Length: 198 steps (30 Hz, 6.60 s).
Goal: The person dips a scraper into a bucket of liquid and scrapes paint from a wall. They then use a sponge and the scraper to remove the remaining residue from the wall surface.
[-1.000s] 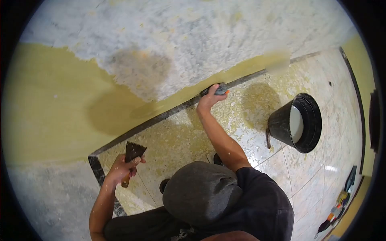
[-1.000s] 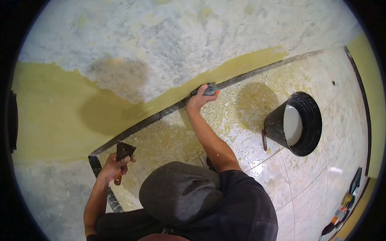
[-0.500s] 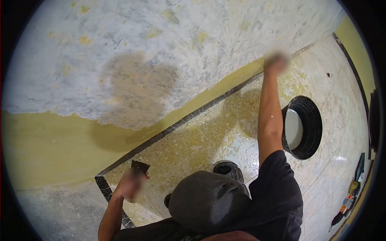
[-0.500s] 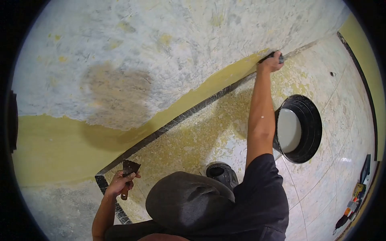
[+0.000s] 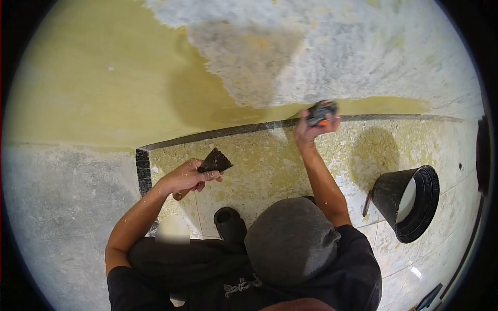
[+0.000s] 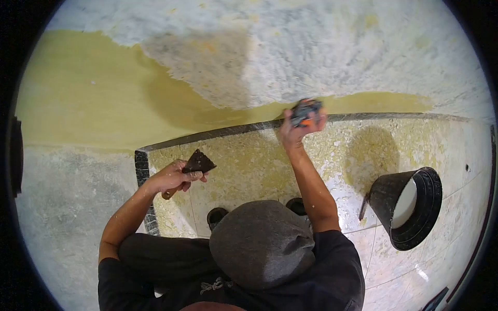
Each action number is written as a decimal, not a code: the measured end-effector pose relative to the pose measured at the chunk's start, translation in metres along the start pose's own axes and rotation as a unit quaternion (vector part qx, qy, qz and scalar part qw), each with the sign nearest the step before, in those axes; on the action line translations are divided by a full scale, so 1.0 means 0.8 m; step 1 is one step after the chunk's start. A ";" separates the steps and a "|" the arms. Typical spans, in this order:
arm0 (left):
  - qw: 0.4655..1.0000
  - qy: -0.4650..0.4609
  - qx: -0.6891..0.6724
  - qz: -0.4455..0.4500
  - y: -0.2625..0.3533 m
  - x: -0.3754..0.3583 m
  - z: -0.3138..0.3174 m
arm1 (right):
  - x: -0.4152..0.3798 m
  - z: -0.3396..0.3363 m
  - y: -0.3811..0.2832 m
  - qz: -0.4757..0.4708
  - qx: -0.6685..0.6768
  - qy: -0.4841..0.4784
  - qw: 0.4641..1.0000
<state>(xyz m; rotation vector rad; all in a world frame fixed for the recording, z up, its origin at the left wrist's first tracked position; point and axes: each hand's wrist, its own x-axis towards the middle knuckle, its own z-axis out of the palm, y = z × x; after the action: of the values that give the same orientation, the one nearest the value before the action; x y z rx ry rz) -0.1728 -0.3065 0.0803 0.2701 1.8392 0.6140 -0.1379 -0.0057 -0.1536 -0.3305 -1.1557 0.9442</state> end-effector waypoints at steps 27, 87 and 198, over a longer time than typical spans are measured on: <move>0.998 -0.037 -0.024 0.040 -0.008 -0.002 0.016 | 0.138 -0.036 -0.072 -0.227 -0.231 -0.185 0.928; 0.967 -0.038 -0.071 0.240 0.338 0.153 0.463 | 0.393 -0.496 -0.271 0.247 -0.565 -0.632 0.470; 0.834 0.075 -0.494 0.232 0.163 0.103 0.150 | 0.158 0.003 -0.283 0.742 0.192 -0.259 0.588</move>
<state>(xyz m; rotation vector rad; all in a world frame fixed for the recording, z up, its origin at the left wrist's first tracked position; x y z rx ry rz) -0.1048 -0.1251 0.0541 -0.0473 1.3567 1.8716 -0.0248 -0.0425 0.0770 -0.7131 -0.9476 2.9074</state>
